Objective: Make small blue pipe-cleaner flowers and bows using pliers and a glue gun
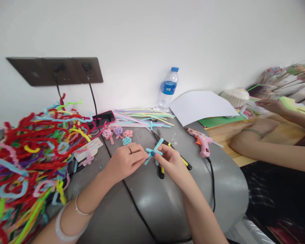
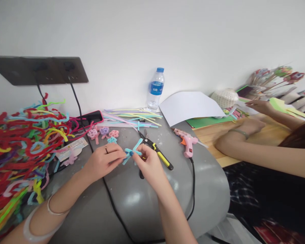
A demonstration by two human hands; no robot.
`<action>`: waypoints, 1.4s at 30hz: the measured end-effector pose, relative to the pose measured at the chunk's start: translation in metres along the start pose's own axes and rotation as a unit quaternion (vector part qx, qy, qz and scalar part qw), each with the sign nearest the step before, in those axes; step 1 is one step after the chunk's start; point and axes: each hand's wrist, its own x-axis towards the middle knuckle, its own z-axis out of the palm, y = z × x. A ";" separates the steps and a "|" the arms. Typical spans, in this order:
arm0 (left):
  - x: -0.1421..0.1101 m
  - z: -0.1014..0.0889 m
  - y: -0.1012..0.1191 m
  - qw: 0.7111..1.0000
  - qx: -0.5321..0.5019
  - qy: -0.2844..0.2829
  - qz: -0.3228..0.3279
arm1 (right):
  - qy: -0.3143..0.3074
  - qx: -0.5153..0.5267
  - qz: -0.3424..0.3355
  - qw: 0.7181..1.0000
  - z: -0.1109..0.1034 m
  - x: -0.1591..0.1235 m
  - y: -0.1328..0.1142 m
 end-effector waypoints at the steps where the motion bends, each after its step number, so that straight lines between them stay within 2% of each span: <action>1: 0.000 0.000 0.000 1.000 -0.001 0.004 -0.004 | -0.005 0.006 0.004 1.000 -0.001 0.000 -0.001; 5: 0.002 -0.001 0.001 0.995 -0.055 0.009 -0.085 | -0.033 0.061 0.025 0.997 -0.004 -0.001 -0.001; 10: 0.005 -0.004 0.001 0.979 -0.131 -0.035 -0.149 | -0.025 0.083 0.018 0.996 -0.009 -0.001 0.003; 13: 0.006 -0.005 0.001 0.960 -0.185 -0.049 -0.204 | -0.018 0.063 0.017 0.998 -0.011 -0.001 0.003; 18: 0.007 -0.002 -0.001 0.919 -0.284 -0.058 -0.267 | -0.053 0.045 0.022 0.997 -0.014 0.000 0.002; 21: 0.008 0.000 -0.001 0.915 -0.288 -0.057 -0.276 | -0.056 0.050 0.017 0.997 -0.013 0.000 0.001; 24: 0.008 -0.001 0.000 0.926 -0.262 -0.044 -0.267 | -0.037 0.033 -0.014 0.999 -0.010 -0.001 0.001; 29: 0.006 -0.001 -0.001 0.963 -0.184 -0.024 -0.197 | -0.008 0.013 -0.051 0.999 -0.005 -0.002 0.002; 34: 0.003 0.000 -0.001 0.980 -0.141 -0.001 -0.139 | 0.001 0.031 -0.060 0.998 -0.002 -0.001 0.006; 36: 0.003 -0.003 -0.002 0.984 -0.136 -0.016 -0.115 | -0.005 0.035 -0.061 0.997 -0.003 -0.001 0.007; 38: 0.002 -0.009 -0.008 0.984 -0.130 -0.057 -0.104 | -0.007 0.028 -0.054 0.998 -0.007 0.000 0.009; 40: 0.000 -0.016 -0.016 0.978 -0.107 -0.105 -0.143 | -0.009 0.012 -0.040 0.999 -0.011 0.000 0.010; 42: -0.003 -0.020 -0.025 0.972 -0.052 -0.124 -0.195 | -0.022 -0.009 -0.027 0.999 -0.013 -0.001 0.012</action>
